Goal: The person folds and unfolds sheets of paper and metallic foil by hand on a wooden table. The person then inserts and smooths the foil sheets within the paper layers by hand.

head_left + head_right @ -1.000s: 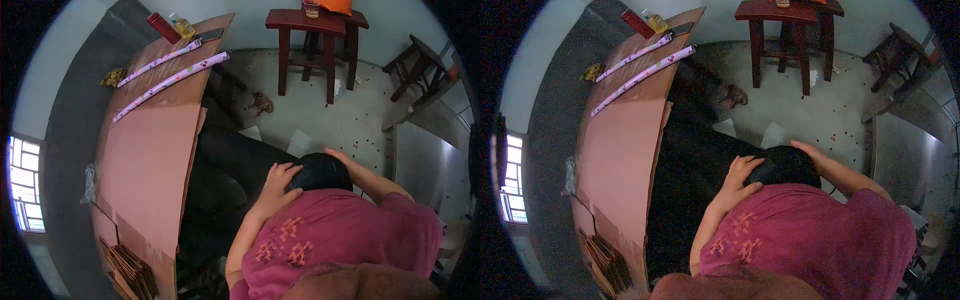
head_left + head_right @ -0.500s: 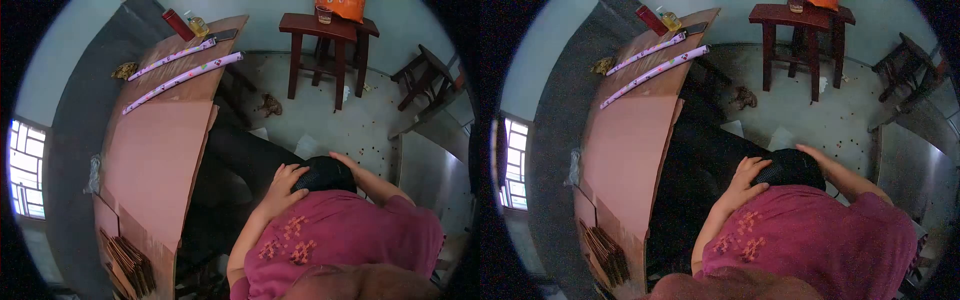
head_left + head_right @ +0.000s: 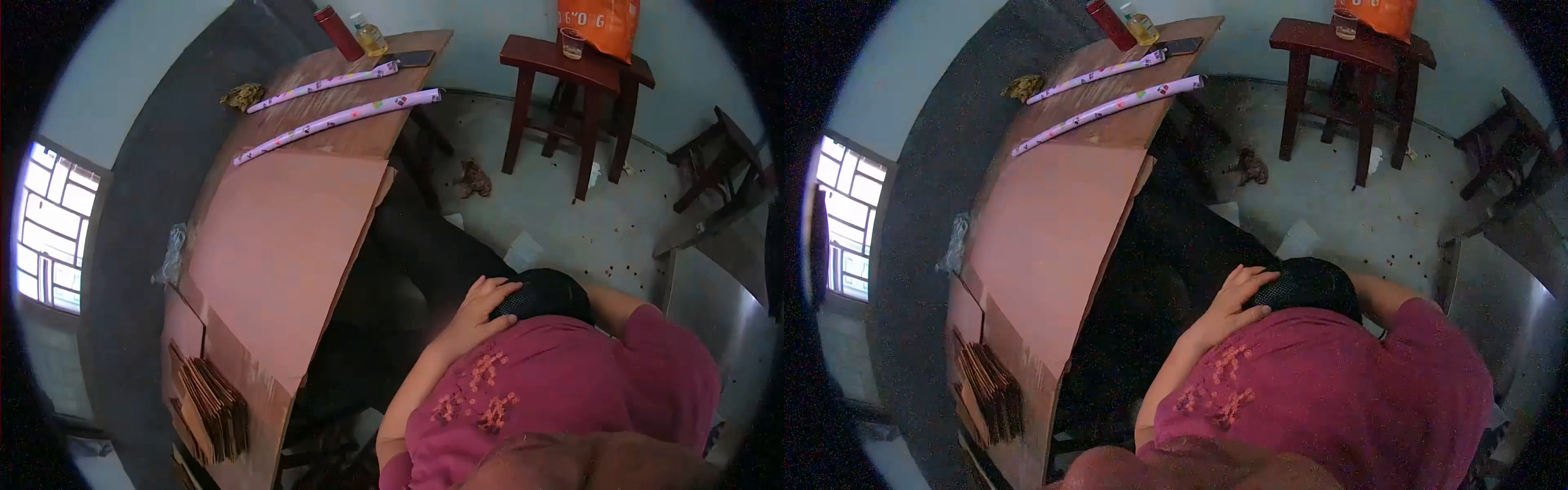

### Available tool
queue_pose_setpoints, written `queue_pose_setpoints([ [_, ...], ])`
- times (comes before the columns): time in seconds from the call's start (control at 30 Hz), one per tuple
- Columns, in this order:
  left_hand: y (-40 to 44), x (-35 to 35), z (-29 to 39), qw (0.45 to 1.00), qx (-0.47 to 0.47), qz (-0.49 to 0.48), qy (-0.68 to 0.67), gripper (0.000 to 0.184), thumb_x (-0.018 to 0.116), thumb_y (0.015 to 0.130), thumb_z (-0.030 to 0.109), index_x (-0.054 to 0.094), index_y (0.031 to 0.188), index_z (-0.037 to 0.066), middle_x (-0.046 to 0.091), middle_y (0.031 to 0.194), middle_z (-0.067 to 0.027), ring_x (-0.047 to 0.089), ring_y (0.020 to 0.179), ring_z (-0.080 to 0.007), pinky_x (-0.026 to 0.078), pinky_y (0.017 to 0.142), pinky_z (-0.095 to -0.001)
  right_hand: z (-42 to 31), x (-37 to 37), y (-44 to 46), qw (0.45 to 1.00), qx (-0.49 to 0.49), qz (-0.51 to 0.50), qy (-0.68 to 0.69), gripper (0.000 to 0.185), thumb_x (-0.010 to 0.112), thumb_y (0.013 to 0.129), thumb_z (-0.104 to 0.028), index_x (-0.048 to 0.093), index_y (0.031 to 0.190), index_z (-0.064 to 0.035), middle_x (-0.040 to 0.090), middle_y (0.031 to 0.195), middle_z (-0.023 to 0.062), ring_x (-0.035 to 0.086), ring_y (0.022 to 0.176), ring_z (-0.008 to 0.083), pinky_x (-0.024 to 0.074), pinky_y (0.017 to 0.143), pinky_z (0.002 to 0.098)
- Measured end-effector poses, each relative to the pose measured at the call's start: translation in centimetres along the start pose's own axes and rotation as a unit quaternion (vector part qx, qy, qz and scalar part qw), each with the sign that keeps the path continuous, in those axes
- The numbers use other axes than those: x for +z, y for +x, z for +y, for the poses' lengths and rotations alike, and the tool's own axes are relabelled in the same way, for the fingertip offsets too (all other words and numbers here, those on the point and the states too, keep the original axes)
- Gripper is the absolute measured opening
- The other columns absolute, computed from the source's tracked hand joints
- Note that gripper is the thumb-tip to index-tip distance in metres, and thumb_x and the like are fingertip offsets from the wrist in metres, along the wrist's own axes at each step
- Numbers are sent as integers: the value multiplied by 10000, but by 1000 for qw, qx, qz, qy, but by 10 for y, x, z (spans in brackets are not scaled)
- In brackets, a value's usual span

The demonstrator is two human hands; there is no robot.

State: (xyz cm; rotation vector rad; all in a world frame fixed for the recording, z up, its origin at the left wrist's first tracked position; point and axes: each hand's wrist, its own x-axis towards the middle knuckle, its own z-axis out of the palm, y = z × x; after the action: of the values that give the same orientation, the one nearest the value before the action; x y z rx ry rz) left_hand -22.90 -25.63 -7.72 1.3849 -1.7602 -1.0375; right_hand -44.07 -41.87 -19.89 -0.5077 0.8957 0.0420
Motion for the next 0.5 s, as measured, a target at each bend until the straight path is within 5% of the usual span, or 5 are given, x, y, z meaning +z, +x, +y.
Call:
queue_pose_setpoints([
  [0.5, 0, 7, -3, 998, -46, 42, 7, 575, 562, 954, 342, 460, 1442, 55, 462, 1406, -202, 372, 1383, -336, 83, 1231, -470, -42, 20, 39, 991, 27, -38, -128, 610, 581, 931, -523, 548, 1337, -70, 588, 1288, 113, 578, 1141, 236, 460, 981, 381],
])
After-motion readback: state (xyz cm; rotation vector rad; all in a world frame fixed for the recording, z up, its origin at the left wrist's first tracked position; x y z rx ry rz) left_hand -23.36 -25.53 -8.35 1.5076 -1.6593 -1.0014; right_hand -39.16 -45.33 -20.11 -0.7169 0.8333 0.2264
